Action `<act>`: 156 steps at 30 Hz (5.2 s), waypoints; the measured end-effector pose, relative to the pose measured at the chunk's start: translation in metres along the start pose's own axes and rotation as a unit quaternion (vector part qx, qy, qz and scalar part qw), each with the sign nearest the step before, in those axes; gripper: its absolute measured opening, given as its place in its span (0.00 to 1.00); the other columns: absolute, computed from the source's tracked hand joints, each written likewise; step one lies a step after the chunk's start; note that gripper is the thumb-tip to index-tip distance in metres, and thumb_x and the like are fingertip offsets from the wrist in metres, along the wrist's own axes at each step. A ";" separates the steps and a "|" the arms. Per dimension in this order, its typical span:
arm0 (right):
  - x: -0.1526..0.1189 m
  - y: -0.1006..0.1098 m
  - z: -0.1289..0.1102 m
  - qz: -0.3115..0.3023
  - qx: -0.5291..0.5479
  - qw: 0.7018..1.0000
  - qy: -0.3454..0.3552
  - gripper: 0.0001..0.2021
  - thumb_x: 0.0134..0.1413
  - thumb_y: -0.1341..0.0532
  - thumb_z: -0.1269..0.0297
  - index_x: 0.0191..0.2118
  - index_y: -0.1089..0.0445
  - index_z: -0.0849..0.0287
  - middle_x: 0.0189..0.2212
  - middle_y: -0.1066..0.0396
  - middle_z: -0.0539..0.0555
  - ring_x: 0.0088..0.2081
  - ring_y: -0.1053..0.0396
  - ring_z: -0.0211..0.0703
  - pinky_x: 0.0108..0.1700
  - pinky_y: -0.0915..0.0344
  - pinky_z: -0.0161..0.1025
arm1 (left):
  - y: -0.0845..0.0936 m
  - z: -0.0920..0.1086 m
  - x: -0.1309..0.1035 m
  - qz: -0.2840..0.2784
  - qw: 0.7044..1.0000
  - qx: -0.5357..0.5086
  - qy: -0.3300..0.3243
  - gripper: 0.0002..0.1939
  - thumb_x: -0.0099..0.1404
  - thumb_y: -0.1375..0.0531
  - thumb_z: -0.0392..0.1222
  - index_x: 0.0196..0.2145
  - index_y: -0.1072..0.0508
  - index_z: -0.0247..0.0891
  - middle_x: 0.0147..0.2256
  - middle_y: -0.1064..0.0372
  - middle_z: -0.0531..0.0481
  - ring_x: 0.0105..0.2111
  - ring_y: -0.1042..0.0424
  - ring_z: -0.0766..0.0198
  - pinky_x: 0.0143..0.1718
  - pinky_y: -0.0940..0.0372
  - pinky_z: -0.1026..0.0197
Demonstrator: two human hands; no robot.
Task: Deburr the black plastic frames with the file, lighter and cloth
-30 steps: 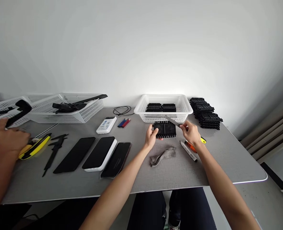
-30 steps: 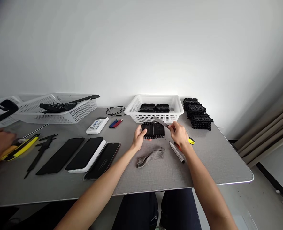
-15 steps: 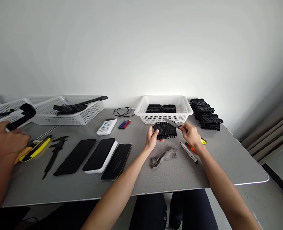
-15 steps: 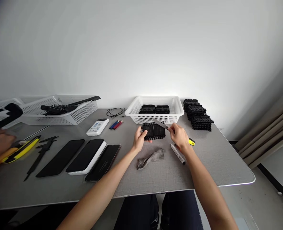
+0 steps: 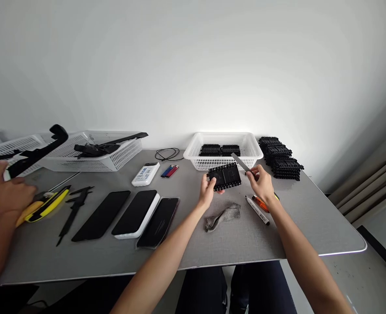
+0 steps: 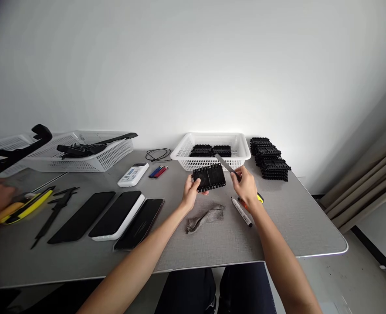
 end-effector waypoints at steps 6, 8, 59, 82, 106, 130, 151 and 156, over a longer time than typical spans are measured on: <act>-0.003 -0.020 -0.011 -0.075 0.095 0.993 0.000 0.28 0.48 0.33 0.49 0.53 0.34 0.54 0.36 0.25 0.53 0.29 0.31 0.43 0.34 0.36 0.40 | -0.012 0.000 -0.004 -0.033 0.999 -0.006 0.007 0.24 0.61 0.39 0.55 0.46 0.47 0.45 0.37 0.29 0.52 0.22 0.26 0.63 0.23 0.28 0.56; -0.002 -0.021 -0.009 -0.078 0.139 0.987 -0.005 0.26 0.49 0.34 0.51 0.53 0.33 0.54 0.37 0.24 0.53 0.33 0.29 0.44 0.37 0.34 0.41 | -0.012 0.000 -0.004 -0.037 0.999 0.000 0.005 0.24 0.60 0.38 0.54 0.46 0.44 0.44 0.39 0.28 0.50 0.26 0.24 0.61 0.26 0.28 0.54; -0.016 -0.006 -0.037 -0.010 -0.093 0.996 0.012 0.16 0.64 0.45 0.52 0.29 0.36 0.54 0.29 0.27 0.51 0.27 0.35 0.40 0.27 0.52 0.35 | -0.009 0.025 -0.012 0.052 0.950 0.271 -0.146 0.22 0.60 0.36 0.51 0.48 0.32 0.38 0.41 0.25 0.41 0.45 0.25 0.49 0.47 0.32 0.49; -0.013 -0.011 -0.029 -0.034 -0.048 0.998 0.024 0.16 0.63 0.45 0.50 0.29 0.37 0.54 0.28 0.28 0.50 0.27 0.36 0.40 0.26 0.50 0.35 | -0.009 0.030 -0.008 0.031 0.969 0.192 -0.150 0.18 0.62 0.38 0.51 0.45 0.34 0.40 0.42 0.26 0.43 0.42 0.25 0.53 0.46 0.31 0.50; -0.012 -0.021 -0.031 -0.076 0.015 0.996 0.051 0.18 0.56 0.38 0.46 0.44 0.31 0.54 0.32 0.28 0.51 0.31 0.31 0.42 0.32 0.40 0.36 | 0.022 0.011 0.000 0.145 0.988 0.014 -0.049 0.23 0.53 0.35 0.44 0.39 0.47 0.46 0.31 0.37 0.59 0.29 0.31 0.67 0.31 0.35 0.63; -0.007 -0.015 -0.013 -0.016 0.038 0.999 0.002 0.18 0.60 0.45 0.45 0.37 0.34 0.56 0.33 0.28 0.54 0.32 0.30 0.45 0.33 0.40 0.38 | -0.002 0.000 0.004 0.020 1.000 0.023 0.004 0.18 0.50 0.31 0.46 0.38 0.27 0.39 0.37 0.23 0.47 0.40 0.24 0.55 0.44 0.32 0.53; -0.011 -0.026 -0.026 -0.065 -0.046 0.995 0.055 0.17 0.59 0.42 0.48 0.28 0.40 0.54 0.26 0.31 0.50 0.25 0.37 0.40 0.27 0.46 0.35 | -0.010 0.007 -0.002 0.009 0.997 0.071 -0.036 0.17 0.53 0.34 0.43 0.41 0.28 0.38 0.38 0.23 0.46 0.39 0.24 0.54 0.43 0.30 0.52; -0.009 -0.028 -0.024 -0.052 -0.076 0.993 0.071 0.17 0.61 0.43 0.48 0.27 0.40 0.54 0.26 0.31 0.50 0.25 0.37 0.40 0.28 0.47 0.36 | -0.010 0.009 -0.001 0.017 0.997 0.065 -0.039 0.18 0.52 0.33 0.42 0.41 0.28 0.38 0.38 0.23 0.46 0.40 0.24 0.54 0.44 0.31 0.52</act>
Point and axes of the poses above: each hand's wrist, its own x-axis towards the middle knuckle, its own y-axis out of the back of the hand, z = x × y, the point moved 9 cm from there along x, towards the middle knuckle
